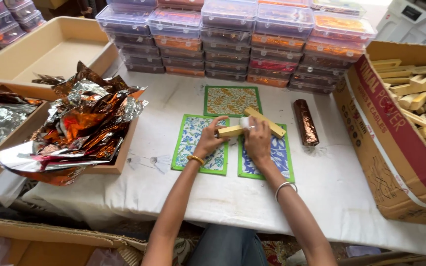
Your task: Wrapping small wooden blocks with gold-colored decorative foil.
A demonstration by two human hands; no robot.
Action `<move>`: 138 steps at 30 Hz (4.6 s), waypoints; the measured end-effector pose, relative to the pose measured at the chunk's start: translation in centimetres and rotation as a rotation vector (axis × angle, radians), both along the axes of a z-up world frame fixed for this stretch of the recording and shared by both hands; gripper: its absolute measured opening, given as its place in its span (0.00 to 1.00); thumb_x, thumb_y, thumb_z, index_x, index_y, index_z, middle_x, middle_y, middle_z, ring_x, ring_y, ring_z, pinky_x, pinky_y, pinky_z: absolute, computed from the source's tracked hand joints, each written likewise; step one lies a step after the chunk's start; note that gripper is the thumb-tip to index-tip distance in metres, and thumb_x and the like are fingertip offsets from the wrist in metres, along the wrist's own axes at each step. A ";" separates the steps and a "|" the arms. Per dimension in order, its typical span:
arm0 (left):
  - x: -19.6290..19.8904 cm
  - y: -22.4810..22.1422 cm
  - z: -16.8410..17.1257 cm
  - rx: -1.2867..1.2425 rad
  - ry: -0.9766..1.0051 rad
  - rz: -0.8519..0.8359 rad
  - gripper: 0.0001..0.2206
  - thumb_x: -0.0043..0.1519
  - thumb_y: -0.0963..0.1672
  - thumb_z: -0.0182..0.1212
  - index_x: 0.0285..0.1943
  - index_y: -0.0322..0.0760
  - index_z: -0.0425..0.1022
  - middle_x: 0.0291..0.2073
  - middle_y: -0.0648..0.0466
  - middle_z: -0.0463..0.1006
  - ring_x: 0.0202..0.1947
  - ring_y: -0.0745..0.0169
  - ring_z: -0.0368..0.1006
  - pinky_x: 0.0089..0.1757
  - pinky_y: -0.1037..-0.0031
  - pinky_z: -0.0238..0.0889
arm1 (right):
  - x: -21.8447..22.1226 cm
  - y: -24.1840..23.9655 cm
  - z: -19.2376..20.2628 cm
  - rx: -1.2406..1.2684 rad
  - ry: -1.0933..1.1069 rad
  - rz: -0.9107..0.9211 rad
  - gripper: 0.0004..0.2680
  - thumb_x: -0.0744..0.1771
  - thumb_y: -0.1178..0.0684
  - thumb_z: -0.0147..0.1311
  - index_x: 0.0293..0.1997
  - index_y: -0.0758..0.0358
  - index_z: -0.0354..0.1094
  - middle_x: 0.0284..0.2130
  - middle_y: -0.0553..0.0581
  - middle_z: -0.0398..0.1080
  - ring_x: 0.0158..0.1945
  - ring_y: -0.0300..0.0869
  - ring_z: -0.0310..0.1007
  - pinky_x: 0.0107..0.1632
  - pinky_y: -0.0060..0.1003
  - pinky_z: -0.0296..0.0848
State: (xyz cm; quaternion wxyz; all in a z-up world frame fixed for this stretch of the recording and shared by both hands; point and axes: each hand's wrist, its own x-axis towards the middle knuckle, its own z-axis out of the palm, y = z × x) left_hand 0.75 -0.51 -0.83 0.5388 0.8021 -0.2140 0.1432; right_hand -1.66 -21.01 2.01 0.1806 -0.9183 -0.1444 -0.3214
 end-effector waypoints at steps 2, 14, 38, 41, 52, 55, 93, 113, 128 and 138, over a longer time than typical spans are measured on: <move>0.0 0.4 0.0 -0.078 0.030 -0.035 0.37 0.48 0.35 0.75 0.69 0.43 0.64 0.46 0.46 0.84 0.45 0.57 0.82 0.47 0.71 0.77 | -0.8 0.6 1.0 -0.053 -0.032 0.095 0.16 0.70 0.53 0.50 0.63 0.72 0.63 0.58 0.68 0.67 0.61 0.59 0.64 0.66 0.55 0.60; -0.7 -0.1 -0.7 0.155 -0.237 0.115 0.33 0.53 0.31 0.65 0.70 0.41 0.67 0.48 0.43 0.84 0.46 0.51 0.82 0.47 0.68 0.79 | 1.0 -2.3 -0.2 -0.041 -0.085 0.251 0.10 0.66 0.56 0.56 0.53 0.60 0.72 0.55 0.58 0.71 0.62 0.52 0.67 0.64 0.54 0.61; -3.3 -0.7 2.6 -0.162 -0.035 0.044 0.34 0.49 0.35 0.74 0.66 0.40 0.67 0.50 0.45 0.83 0.51 0.52 0.81 0.50 0.68 0.79 | -0.3 -1.6 1.2 0.056 -0.130 0.379 0.07 0.64 0.56 0.62 0.45 0.59 0.77 0.39 0.57 0.77 0.44 0.49 0.75 0.50 0.44 0.71; -3.0 -0.4 2.4 -0.154 -0.015 0.070 0.35 0.48 0.35 0.74 0.66 0.41 0.67 0.49 0.46 0.83 0.51 0.52 0.81 0.50 0.68 0.79 | -0.3 -2.9 1.8 0.042 -0.111 0.244 0.07 0.63 0.56 0.63 0.44 0.59 0.77 0.42 0.60 0.76 0.44 0.50 0.75 0.50 0.45 0.72; -3.2 -0.3 2.6 -0.079 -0.044 0.096 0.32 0.49 0.35 0.74 0.64 0.41 0.68 0.50 0.46 0.82 0.50 0.52 0.81 0.49 0.68 0.79 | -3.1 1.5 1.8 -0.051 -0.108 0.346 0.17 0.62 0.53 0.65 0.55 0.70 0.70 0.54 0.71 0.69 0.54 0.58 0.70 0.58 0.50 0.71; -3.3 -0.2 2.6 0.008 -0.125 0.130 0.32 0.46 0.33 0.71 0.62 0.40 0.70 0.49 0.48 0.84 0.50 0.53 0.81 0.50 0.67 0.77 | -3.0 1.6 1.2 -0.060 -0.127 0.429 0.21 0.59 0.60 0.62 0.58 0.67 0.69 0.54 0.73 0.69 0.56 0.59 0.70 0.59 0.48 0.72; -30.0 -6.9 21.7 -0.512 -0.453 -0.431 0.06 0.77 0.41 0.58 0.58 0.37 0.66 0.55 0.43 0.80 0.53 0.51 0.80 0.57 0.64 0.76 | -2.1 0.4 0.5 -0.072 -0.001 0.405 0.24 0.55 0.70 0.60 0.57 0.60 0.70 0.55 0.59 0.70 0.60 0.53 0.67 0.63 0.47 0.67; -28.1 -4.5 30.5 0.080 -0.582 -0.172 0.18 0.70 0.50 0.60 0.63 0.39 0.70 0.49 0.51 0.81 0.51 0.59 0.81 0.53 0.68 0.77 | -5.2 1.0 4.7 -0.069 0.062 0.412 0.24 0.56 0.67 0.61 0.58 0.61 0.68 0.57 0.61 0.67 0.62 0.55 0.63 0.64 0.50 0.64; 0.5 0.0 2.8 0.383 -0.113 -0.061 0.39 0.49 0.53 0.77 0.67 0.34 0.65 0.66 0.40 0.65 0.66 0.41 0.60 0.62 0.56 0.56 | -1.3 -0.3 0.5 0.066 0.056 0.315 0.21 0.58 0.69 0.55 0.56 0.62 0.70 0.54 0.59 0.70 0.61 0.54 0.66 0.63 0.49 0.65; -0.9 -1.3 1.1 0.463 -0.120 0.173 0.19 0.57 0.45 0.71 0.55 0.36 0.76 0.47 0.47 0.78 0.52 0.47 0.73 0.51 0.58 0.66 | -0.7 0.6 -0.1 -0.034 -0.018 0.224 0.19 0.56 0.66 0.59 0.52 0.64 0.73 0.51 0.61 0.70 0.58 0.53 0.66 0.60 0.50 0.63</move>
